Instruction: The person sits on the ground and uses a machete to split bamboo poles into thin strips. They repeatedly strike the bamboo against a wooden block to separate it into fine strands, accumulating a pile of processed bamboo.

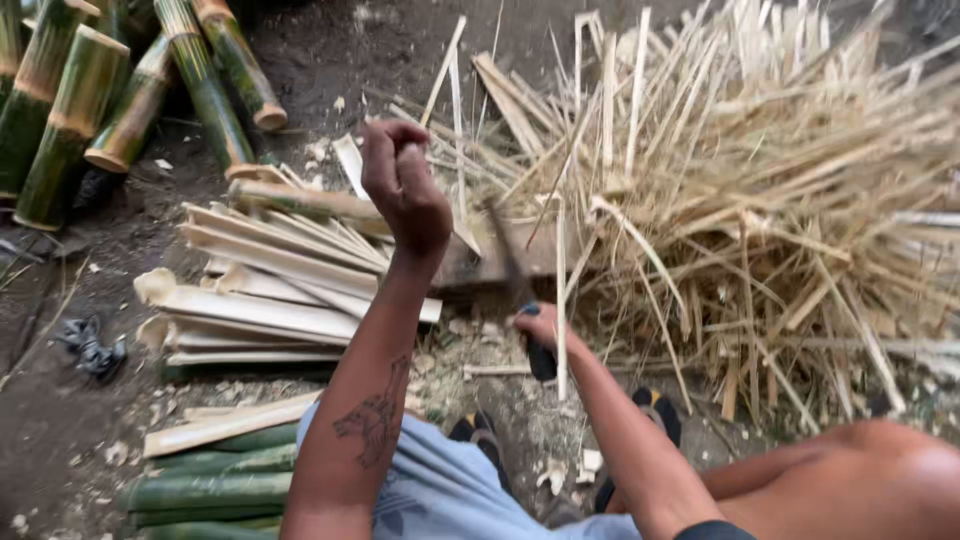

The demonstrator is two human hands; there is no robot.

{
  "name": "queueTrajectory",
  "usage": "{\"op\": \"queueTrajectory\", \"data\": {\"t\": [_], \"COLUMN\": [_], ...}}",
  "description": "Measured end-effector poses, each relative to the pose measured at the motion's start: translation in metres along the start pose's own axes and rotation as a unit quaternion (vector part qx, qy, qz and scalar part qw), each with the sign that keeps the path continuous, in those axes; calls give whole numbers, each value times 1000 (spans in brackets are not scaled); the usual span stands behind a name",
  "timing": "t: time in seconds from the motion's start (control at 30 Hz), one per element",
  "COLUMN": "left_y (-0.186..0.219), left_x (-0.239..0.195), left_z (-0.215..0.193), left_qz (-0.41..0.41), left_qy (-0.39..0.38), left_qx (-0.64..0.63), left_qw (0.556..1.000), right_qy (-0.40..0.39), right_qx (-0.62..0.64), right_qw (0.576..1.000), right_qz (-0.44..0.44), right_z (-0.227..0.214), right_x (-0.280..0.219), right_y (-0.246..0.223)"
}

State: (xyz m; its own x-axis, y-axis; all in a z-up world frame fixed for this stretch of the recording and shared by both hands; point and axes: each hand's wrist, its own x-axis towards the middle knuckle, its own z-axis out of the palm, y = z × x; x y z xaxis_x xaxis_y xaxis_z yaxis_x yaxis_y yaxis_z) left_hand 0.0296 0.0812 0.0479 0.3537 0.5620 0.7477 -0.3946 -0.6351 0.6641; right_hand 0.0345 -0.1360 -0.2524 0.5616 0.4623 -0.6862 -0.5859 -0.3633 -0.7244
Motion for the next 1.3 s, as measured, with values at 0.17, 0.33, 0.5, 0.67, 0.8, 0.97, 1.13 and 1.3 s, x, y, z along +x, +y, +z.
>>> {"op": "queueTrajectory", "data": {"t": [0.17,0.33,0.5,0.67,0.8,0.97,1.13,1.3], "left_y": [0,2,18,41,43,34,34,24], "left_x": [-8,-16,-27,-61,-64,-64,-61,-54], "left_z": [-13,-27,-45,-48,-51,-53,-56,-50], "left_qz": [-101,-85,-11,-32,-61,-42,-84,-75], "left_qy": [-20,-12,17,63,116,107,157,142], "left_qx": [-32,-18,60,59,-22,29,-54,-34], "left_qw": [994,996,998,996,991,993,982,986], "right_qy": [113,99,32,-11,-9,-22,6,-47], "right_qx": [131,-258,-289,-238,-240,-247,-296,-286], "right_qw": [980,952,955,919,931,898,934,923], "right_qz": [-100,-133,-53,-314,-275,-362,-201,-252], "right_z": [-7,-24,13,68,89,88,80,76], "right_x": [-22,-42,-96,-195,-225,-220,-178,-160], "right_y": [15,16,-34,-86,-132,-135,-123,-91]}}
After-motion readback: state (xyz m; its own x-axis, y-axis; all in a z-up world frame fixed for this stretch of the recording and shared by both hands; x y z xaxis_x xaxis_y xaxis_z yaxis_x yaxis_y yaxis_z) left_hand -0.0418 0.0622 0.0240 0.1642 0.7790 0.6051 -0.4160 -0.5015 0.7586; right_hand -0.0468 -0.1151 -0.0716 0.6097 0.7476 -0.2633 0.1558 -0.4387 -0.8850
